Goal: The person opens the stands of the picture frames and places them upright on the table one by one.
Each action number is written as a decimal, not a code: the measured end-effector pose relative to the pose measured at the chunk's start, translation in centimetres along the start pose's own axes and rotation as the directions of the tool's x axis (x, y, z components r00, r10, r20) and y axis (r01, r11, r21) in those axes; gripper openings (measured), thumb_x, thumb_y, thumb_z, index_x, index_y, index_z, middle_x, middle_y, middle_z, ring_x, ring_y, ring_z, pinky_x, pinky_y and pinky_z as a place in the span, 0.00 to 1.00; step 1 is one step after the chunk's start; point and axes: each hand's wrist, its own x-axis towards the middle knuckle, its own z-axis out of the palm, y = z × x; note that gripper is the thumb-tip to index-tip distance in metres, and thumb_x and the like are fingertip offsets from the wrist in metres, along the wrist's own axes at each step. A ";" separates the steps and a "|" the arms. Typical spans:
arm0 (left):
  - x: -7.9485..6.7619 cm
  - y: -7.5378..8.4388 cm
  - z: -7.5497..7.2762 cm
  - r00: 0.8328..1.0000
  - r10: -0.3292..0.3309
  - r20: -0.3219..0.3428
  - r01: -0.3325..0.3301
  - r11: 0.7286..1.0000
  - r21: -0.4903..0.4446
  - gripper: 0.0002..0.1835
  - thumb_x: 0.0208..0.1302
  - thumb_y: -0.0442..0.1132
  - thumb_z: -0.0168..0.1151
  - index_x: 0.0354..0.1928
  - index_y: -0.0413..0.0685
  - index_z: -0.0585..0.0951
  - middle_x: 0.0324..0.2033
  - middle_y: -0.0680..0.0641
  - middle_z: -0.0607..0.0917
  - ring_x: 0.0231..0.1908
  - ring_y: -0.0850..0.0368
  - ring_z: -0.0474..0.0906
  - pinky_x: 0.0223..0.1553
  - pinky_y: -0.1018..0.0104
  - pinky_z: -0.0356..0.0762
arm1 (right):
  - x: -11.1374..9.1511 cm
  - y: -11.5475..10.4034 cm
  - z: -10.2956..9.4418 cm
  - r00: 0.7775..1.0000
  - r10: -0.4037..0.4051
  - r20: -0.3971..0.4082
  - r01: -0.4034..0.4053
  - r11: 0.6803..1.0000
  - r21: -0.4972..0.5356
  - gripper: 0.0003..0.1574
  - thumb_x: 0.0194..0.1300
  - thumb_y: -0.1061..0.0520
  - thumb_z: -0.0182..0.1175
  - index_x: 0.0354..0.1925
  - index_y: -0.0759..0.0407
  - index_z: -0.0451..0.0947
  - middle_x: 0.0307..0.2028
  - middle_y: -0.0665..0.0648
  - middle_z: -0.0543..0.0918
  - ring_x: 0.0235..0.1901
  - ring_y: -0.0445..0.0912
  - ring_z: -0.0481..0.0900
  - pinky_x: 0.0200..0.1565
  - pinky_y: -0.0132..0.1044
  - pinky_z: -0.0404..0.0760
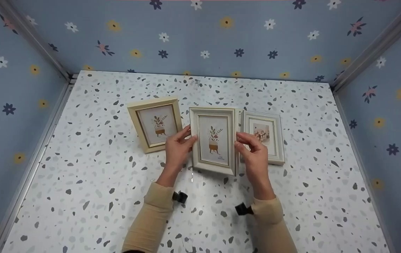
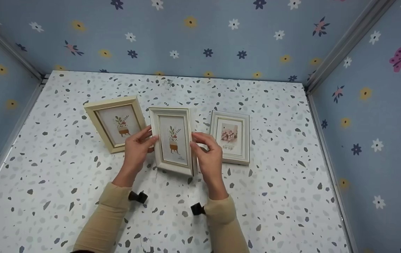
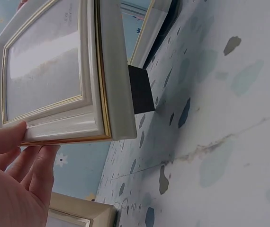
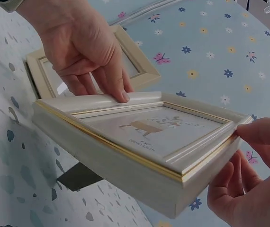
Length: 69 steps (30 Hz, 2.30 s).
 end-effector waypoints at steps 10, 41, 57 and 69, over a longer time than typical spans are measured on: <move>0.0 0.0 -0.1 0.997 -0.061 0.039 0.062 0.997 -0.035 0.25 0.62 0.29 0.68 0.63 0.41 0.79 0.51 0.40 0.85 0.40 0.56 0.86 0.32 0.66 0.84 | -0.6 -0.9 0.0 0.994 -0.070 0.082 0.064 0.995 0.073 0.17 0.63 0.70 0.65 0.50 0.76 0.80 0.50 0.59 0.82 0.46 0.49 0.79 0.46 0.36 0.81; -0.1 0.3 -0.2 0.977 -0.156 0.146 0.177 0.974 -0.141 0.27 0.66 0.29 0.64 0.68 0.42 0.74 0.54 0.40 0.84 0.40 0.58 0.85 0.30 0.68 0.83 | -0.5 2.0 -0.3 0.989 0.022 0.147 -0.044 0.988 0.150 0.23 0.69 0.65 0.60 0.60 0.74 0.74 0.50 0.63 0.84 0.47 0.57 0.81 0.46 0.41 0.81; -0.5 1.0 0.0 0.963 -0.167 0.210 0.205 0.963 -0.174 0.27 0.67 0.31 0.64 0.67 0.43 0.74 0.54 0.41 0.84 0.39 0.57 0.84 0.31 0.66 0.82 | -1.3 3.6 0.8 0.935 0.025 0.353 -0.084 0.985 0.151 0.24 0.67 0.64 0.63 0.60 0.71 0.76 0.57 0.60 0.81 0.60 0.54 0.74 0.59 0.46 0.75; -0.6 0.9 0.0 0.954 -0.146 0.263 0.203 0.958 -0.204 0.27 0.68 0.30 0.62 0.68 0.42 0.73 0.55 0.40 0.83 0.40 0.57 0.84 0.32 0.65 0.83 | -1.9 3.6 1.6 0.925 0.084 0.370 -0.139 0.982 0.126 0.21 0.64 0.67 0.65 0.56 0.71 0.80 0.51 0.61 0.83 0.54 0.53 0.79 0.58 0.47 0.76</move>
